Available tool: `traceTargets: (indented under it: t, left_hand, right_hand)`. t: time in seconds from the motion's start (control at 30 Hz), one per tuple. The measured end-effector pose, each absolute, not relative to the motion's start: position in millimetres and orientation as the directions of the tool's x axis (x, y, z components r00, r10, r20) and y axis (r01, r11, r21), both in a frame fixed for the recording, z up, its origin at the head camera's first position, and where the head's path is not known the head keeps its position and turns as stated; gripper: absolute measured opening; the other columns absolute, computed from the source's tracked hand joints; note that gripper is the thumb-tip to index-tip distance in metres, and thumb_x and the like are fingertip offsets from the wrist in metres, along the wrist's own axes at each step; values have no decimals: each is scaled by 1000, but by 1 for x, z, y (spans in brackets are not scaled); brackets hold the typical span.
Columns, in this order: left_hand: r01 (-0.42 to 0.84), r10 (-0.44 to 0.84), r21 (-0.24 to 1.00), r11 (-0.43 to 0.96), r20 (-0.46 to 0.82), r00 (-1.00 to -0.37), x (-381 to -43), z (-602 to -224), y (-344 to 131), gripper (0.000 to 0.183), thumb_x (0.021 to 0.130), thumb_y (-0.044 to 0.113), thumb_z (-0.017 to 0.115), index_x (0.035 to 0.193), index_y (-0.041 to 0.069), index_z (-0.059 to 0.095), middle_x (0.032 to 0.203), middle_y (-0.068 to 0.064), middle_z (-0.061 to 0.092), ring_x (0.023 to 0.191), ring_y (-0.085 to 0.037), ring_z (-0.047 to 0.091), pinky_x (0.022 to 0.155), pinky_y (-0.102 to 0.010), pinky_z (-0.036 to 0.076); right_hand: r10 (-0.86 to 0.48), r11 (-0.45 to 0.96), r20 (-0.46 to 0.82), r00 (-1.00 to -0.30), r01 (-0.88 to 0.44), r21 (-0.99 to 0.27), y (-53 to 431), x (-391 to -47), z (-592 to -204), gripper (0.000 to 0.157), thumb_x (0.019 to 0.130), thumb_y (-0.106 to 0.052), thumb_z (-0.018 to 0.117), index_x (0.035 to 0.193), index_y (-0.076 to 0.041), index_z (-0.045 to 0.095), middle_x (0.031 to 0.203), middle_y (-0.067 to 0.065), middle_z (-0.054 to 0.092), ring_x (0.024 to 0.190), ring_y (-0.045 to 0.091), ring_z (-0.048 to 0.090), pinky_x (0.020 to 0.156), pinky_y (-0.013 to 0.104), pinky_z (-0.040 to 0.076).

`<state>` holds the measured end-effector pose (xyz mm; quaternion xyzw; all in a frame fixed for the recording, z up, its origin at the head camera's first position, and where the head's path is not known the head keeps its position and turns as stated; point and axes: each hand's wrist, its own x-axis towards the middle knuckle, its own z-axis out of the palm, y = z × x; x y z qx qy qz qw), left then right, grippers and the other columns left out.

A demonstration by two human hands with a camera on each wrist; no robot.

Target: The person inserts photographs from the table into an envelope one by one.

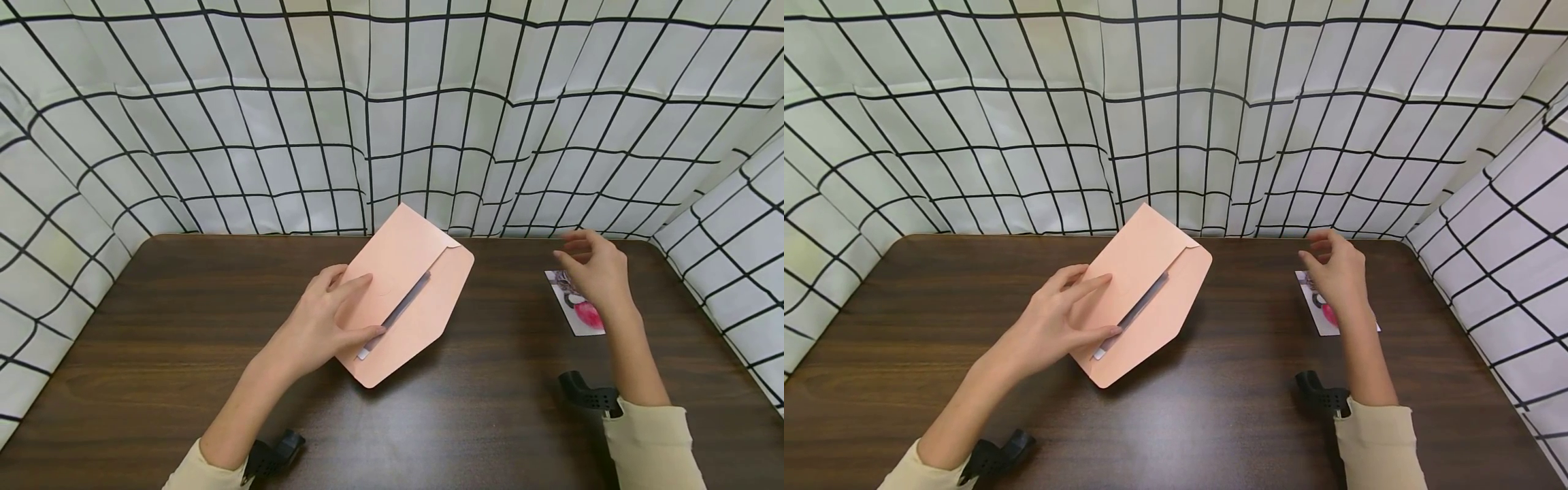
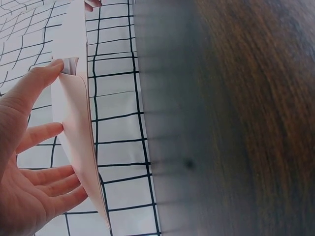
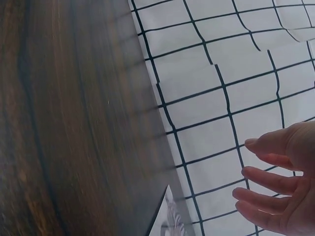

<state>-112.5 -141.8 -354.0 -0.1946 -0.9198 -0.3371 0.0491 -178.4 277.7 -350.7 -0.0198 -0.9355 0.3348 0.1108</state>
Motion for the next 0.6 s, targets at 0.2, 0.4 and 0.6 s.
traceTargets:
  t: [0.2, 0.4, 0.6]
  left_hand:
    - [392, 327, 600, 698, 220, -919, -112, -354, -141, 68, 85, 30, 91, 144, 8, 65, 149, -22, 48, 136, -42, 48, 111, -58, 45]
    - [388, 328, 600, 699, 212, -920, -112, -353, -141, 69, 85, 30, 91, 145, 9, 65, 149, -23, 47, 137, -42, 48, 111, -58, 45]
    - [372, 328, 602, 707, 187, -926, -112, -353, -140, 70, 86, 32, 90, 147, 9, 63, 153, -23, 45, 141, -43, 46, 113, -58, 44]
  right_hand:
    - [120, 780, 167, -979, -11, -626, 284, -180, -354, 42, 106, -18, 63, 140, 5, 56, 133, 33, 65, 120, 52, 64, 84, 45, 54]
    - [121, 780, 153, -981, -1, -626, 293, -182, -357, 46, 106, -18, 63, 143, 7, 52, 135, 37, 61, 122, 55, 61, 90, 59, 54]
    - [132, 778, 135, -982, 18, -629, 299, -184, -362, 49, 106, -19, 63, 146, 6, 50, 139, 37, 57, 124, 56, 59, 93, 61, 52]
